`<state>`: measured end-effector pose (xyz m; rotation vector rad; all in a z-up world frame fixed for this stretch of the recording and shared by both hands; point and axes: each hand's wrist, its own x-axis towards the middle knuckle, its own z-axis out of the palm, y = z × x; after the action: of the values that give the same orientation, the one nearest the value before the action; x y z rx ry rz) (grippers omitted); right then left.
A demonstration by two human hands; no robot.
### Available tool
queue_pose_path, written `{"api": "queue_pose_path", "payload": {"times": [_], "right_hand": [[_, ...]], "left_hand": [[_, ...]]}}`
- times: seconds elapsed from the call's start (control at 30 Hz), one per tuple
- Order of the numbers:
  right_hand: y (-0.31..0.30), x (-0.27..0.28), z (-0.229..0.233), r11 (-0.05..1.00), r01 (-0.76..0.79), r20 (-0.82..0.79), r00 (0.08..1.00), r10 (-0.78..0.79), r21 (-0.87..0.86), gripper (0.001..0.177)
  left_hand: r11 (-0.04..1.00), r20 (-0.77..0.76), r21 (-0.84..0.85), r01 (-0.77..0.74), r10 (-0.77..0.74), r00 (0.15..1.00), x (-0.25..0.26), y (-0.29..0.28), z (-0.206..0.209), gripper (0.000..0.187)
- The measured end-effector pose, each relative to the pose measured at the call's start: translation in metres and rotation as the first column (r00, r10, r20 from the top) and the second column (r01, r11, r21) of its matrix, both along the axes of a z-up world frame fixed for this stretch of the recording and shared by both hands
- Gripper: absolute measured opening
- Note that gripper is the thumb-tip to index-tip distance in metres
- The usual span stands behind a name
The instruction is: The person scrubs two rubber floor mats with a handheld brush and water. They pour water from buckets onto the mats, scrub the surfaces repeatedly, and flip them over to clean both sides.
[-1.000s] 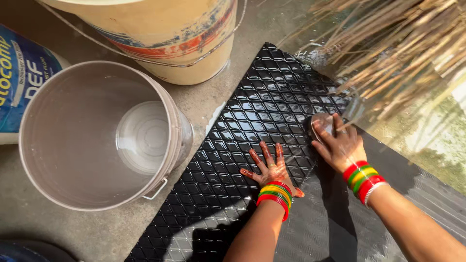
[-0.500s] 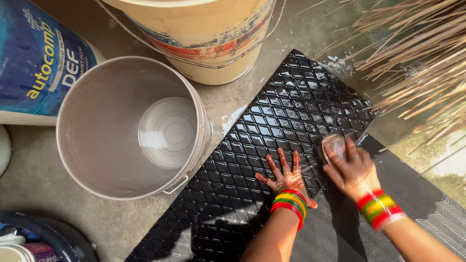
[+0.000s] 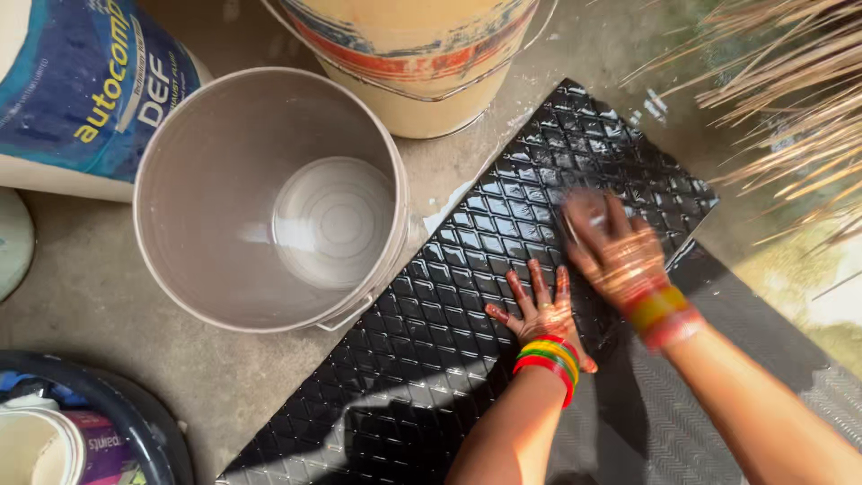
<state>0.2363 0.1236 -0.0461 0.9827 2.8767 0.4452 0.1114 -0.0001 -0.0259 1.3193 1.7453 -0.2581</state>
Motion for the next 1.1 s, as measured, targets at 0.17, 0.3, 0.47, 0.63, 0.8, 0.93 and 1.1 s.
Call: {"api": "queue_pose_path", "payload": {"times": [0.17, 0.3, 0.47, 0.63, 0.8, 0.93, 1.1], "right_hand": [[-0.064, 0.025, 0.013, 0.959, 0.174, -0.15, 0.966, -0.21, -0.222, 0.061], [0.046, -0.096, -0.005, 0.872, 0.368, -0.262, 0.851, -0.455, -0.322, 0.056], [-0.004, -0.072, 0.005, 0.954, 0.23, -0.227, 0.936, -0.271, -0.19, 0.05], [-0.197, 0.017, 0.029, 0.969, 0.079, -0.223, 0.966, -0.133, -0.234, 0.062], [-0.071, -0.086, -0.002, 0.921, 0.255, -0.154, 0.938, -0.309, -0.294, 0.061], [0.023, -0.176, 0.002, 0.893, 0.323, -0.187, 0.901, -0.391, -0.315, 0.06], [-0.111, -0.056, 0.016, 0.988, -0.106, -0.285, 0.956, 0.07, -0.114, 0.065]], "left_hand": [[1.0, -0.011, 0.03, -0.005, 0.005, 1.0, 0.005, -0.002, -0.001, 0.167], [0.994, -0.009, 0.079, 0.071, -0.07, 0.997, -0.009, -0.006, 0.007, 0.158], [0.978, -0.147, 0.179, -0.112, 0.139, 0.979, -0.098, -0.053, 0.03, 0.145], [0.994, -0.096, -0.013, -0.108, 0.107, 0.99, -0.126, -0.071, 0.039, 0.165], [0.993, -0.1, -0.049, -0.111, 0.106, 0.989, -0.13, -0.072, 0.027, 0.167], [0.993, -0.119, -0.018, -0.112, 0.11, 0.987, -0.13, -0.074, 0.028, 0.167], [0.991, -0.112, -0.087, -0.105, 0.095, 0.989, -0.131, -0.067, 0.039, 0.167]]}}
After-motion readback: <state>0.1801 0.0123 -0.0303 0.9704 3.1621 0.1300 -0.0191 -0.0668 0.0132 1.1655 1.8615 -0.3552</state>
